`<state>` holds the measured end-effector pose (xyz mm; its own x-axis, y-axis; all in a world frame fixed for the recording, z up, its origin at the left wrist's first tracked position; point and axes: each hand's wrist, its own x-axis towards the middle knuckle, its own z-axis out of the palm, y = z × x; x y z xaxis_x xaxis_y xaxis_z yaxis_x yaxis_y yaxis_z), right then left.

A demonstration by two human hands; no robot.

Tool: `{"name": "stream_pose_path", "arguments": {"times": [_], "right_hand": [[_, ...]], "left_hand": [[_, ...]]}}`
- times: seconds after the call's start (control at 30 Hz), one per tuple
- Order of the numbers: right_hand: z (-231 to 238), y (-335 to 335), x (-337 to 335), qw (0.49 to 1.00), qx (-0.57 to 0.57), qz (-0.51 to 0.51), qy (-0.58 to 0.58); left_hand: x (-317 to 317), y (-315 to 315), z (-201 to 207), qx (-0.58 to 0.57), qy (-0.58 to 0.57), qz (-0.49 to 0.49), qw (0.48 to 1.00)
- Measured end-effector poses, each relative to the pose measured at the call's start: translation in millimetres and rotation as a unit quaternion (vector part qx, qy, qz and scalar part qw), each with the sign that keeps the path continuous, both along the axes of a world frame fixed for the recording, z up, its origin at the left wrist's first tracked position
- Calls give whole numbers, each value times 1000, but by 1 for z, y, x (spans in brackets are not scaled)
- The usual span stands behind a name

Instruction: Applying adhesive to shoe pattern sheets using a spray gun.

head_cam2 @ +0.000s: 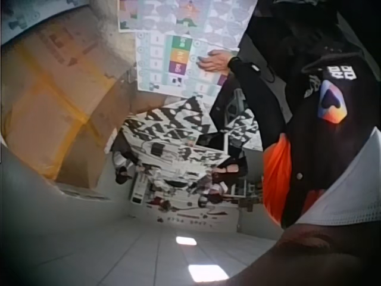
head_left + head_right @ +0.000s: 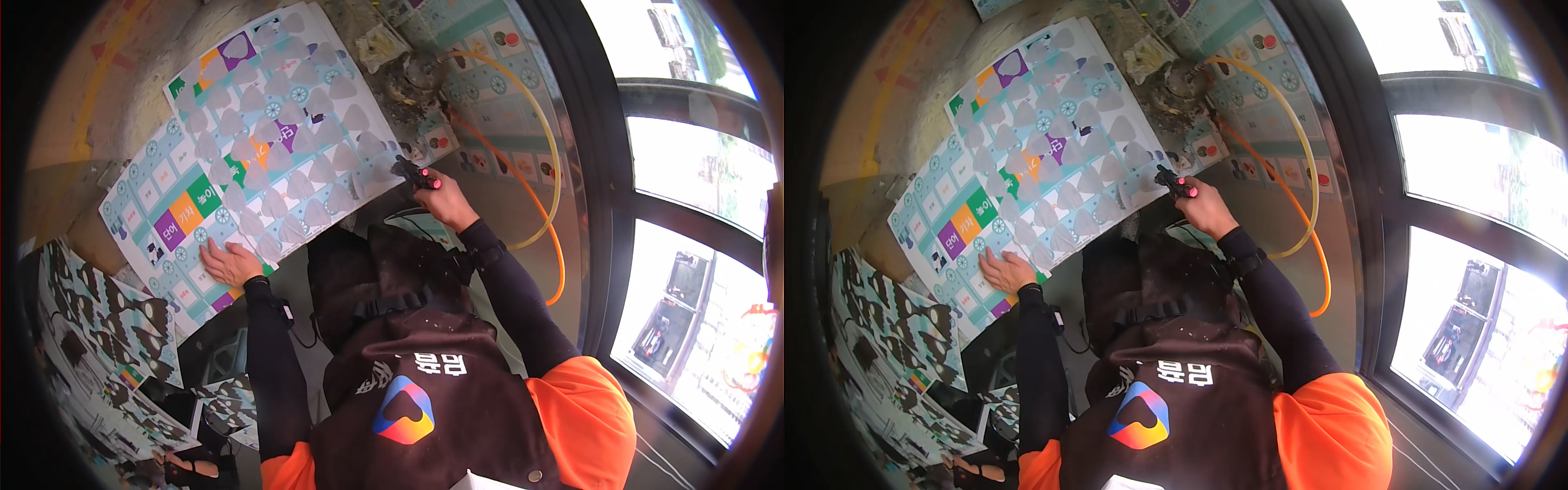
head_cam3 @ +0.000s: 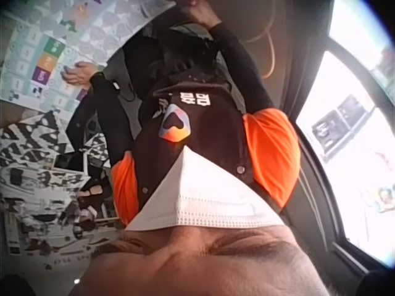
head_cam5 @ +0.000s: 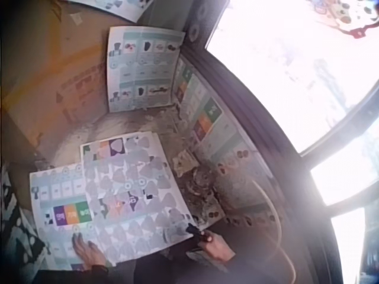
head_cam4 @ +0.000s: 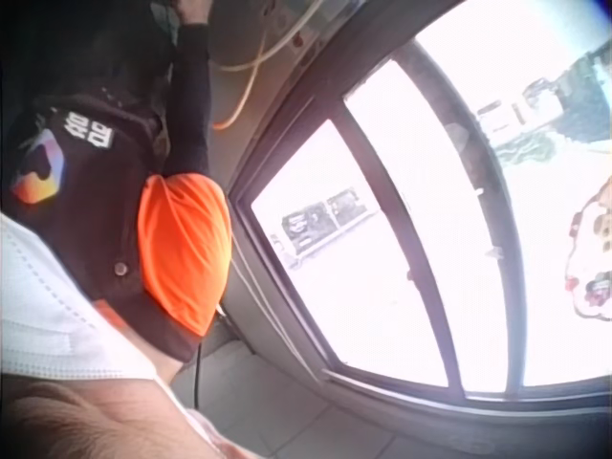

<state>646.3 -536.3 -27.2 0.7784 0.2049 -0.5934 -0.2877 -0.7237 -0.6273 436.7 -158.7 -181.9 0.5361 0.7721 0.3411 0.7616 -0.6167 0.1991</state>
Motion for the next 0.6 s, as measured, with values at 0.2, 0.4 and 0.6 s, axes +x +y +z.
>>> {"name": "stream_pose_path", "arguments": {"times": [0.2, 0.4, 0.6], "right_hand": [[2, -1, 1, 1000, 16, 12, 10], [2, -3, -1, 1000, 16, -4, 11], [6, -8, -5, 999, 31, 27, 19]], "left_hand": [[1, 0, -1, 5, 8, -1, 1000], [1, 0, -2, 13, 13, -1, 1000], [0, 1, -2, 11, 12, -1, 1000]]}}
